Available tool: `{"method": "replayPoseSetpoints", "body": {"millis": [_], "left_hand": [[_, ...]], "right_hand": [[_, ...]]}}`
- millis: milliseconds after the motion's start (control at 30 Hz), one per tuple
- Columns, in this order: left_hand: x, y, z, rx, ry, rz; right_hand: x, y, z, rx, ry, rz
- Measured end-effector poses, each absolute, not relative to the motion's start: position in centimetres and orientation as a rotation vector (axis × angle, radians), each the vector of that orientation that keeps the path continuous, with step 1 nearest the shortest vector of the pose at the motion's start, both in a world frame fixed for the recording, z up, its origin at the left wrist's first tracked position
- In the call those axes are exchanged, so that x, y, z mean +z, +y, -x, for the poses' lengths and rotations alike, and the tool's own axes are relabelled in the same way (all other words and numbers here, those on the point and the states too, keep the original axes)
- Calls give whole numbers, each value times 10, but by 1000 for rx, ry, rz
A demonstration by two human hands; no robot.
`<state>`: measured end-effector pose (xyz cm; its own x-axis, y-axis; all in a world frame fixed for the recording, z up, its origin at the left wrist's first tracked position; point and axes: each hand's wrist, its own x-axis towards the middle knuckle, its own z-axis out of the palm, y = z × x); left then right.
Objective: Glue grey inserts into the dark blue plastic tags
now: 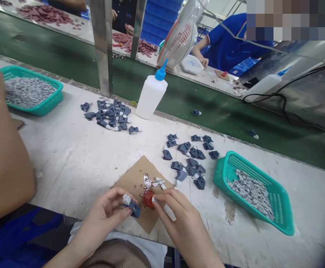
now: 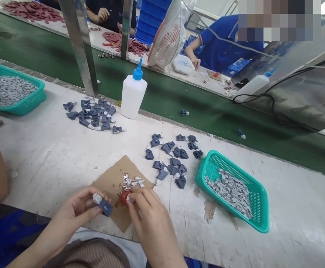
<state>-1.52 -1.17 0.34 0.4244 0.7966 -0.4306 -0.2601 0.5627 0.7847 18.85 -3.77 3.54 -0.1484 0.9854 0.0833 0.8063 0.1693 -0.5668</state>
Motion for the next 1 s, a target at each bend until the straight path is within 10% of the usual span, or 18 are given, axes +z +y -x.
{"method": "replayPoseSetpoints", "body": {"millis": [1000], "left_hand": [[5,-10,-5,954,772,-732]], "right_hand": [[66,-33,-172,949,-1592,1609]]}}
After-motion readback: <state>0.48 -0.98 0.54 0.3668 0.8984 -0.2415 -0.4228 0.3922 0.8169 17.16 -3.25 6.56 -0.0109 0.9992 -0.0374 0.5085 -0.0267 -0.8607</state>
